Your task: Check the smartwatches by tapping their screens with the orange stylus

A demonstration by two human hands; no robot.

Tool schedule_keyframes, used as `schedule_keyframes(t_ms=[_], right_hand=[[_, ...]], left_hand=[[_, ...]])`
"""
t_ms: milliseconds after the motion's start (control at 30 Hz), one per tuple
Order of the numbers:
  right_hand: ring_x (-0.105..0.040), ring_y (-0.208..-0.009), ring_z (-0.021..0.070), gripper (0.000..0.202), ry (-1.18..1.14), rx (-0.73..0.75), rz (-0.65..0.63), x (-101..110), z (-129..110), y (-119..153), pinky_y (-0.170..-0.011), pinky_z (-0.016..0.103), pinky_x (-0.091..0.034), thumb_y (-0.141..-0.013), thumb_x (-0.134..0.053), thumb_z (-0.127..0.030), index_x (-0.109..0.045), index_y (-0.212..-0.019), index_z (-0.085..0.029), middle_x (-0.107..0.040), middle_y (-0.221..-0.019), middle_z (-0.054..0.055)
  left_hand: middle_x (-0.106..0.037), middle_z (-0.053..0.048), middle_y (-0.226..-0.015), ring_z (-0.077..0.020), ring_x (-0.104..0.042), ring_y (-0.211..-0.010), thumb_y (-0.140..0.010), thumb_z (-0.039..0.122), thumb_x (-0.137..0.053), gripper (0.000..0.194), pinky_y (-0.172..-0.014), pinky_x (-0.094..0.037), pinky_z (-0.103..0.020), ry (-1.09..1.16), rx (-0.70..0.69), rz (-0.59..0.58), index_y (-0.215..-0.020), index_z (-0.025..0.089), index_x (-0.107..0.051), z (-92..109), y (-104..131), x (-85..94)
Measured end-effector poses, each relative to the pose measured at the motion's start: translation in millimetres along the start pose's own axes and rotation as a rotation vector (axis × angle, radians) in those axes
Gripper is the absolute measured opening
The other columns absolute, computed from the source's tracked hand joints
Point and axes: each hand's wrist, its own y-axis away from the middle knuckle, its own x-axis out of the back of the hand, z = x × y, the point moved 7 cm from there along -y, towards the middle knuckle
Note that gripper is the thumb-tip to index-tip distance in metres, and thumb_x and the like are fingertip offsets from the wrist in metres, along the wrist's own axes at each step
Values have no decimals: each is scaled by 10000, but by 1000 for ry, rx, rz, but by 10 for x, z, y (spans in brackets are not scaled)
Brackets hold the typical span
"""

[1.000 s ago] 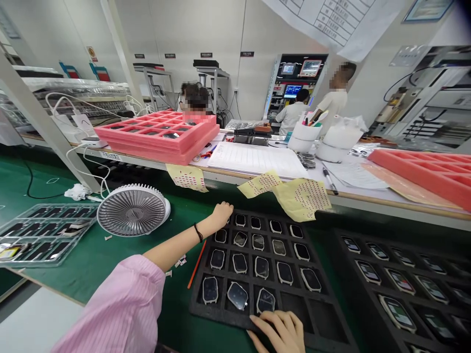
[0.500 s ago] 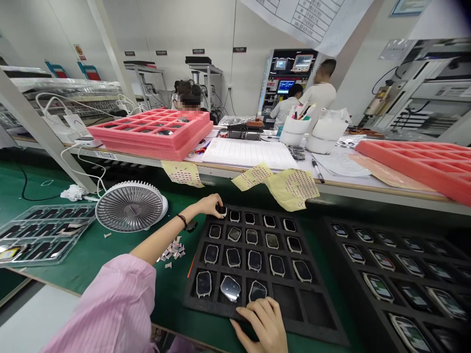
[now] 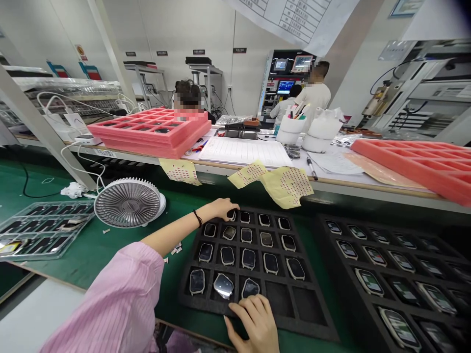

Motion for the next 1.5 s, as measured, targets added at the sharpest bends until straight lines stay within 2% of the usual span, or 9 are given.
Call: schedule_keyframes(t_ms=[267, 433, 667, 767, 900, 1067, 1233, 1367, 1500], right_hand=[[-553, -659, 186, 86, -3, -19, -22, 4, -7, 42, -689, 358, -430, -866, -528, -199, -597, -916, -189, -614, -702, 36], [-549, -674, 188, 94, -10, -2, -9, 15, -12, 51, -702, 368, -430, -873, -526, -202, -605, -915, -174, -614, -712, 42], [-543, -687, 188, 111, -11, -11, 4, 26, -5, 46, -705, 371, -444, -870, -512, -194, -612, -913, -172, -610, -722, 45], [-543, -695, 188, 123, -3, -17, -6, 15, 7, 53, -700, 368, -447, -877, -495, -185, -610, -916, -172, -606, -726, 45], [-541, -706, 190, 127, -5, -21, -25, 0, 21, 67, -710, 371, -444, -876, -492, -175, -610, -921, -168, -604, -732, 46], [-532, -713, 194, 133, -16, -28, -19, -7, 33, 81, -718, 375, -440, -872, -491, -174, -613, -925, -167, -605, -743, 50], [-532, -696, 190, 137, -13, -44, -25, -13, 38, 77, -684, 358, -442, -875, -478, -181, -606, -923, -178, -600, -738, 48], [-530, -683, 186, 138, -4, -28, -8, -12, 33, 72, -676, 356, -445, -866, -479, -172, -606, -919, -178, -595, -724, 44], [-522, -684, 186, 148, -6, -18, 14, -10, 38, 68, -677, 356, -445, -862, -476, -157, -614, -915, -171, -596, -712, 45]], left_hand=[[-680, -49, -1008, -227, -620, -965, -712, 315, -704, 489, -733, -426, -232, 27, -31, 23, -1183, 244, -592, 7, 61, 134], [-670, -26, -1143, -205, -619, -1015, -756, 322, -659, 431, -786, -433, -224, 54, -78, 61, -1177, 243, -611, 229, -98, 311], [-731, -13, -919, -213, -661, -833, -587, 146, -753, 382, -624, -439, -227, -5, -105, -63, -952, 253, -712, 548, -471, 98], [-730, -36, -916, -231, -658, -849, -572, 134, -768, 419, -636, -436, -238, -25, -96, -54, -973, 236, -708, 552, -530, 50], [-723, -36, -940, -237, -644, -905, -626, 262, -771, 461, -672, -429, -239, -17, -84, -18, -1077, 248, -674, 459, -478, 35], [-714, -19, -899, -210, -647, -853, -673, 422, -736, 455, -632, -397, -222, 8, -75, 28, -1085, 246, -654, 401, -457, 175], [-704, -13, -979, -202, -639, -883, -707, 454, -707, 500, -636, -383, -228, 12, -120, 61, -1154, 260, -594, 725, -686, 370], [-716, -5, -877, -197, -644, -811, -675, 320, -735, 325, -599, -379, -235, -24, -161, -17, -985, 243, -670, 1031, -887, 280], [-719, -15, -815, -205, -644, -749, -606, 214, -748, 236, -580, -398, -250, -47, -172, -74, -838, 216, -702, 1154, -1001, 160]])
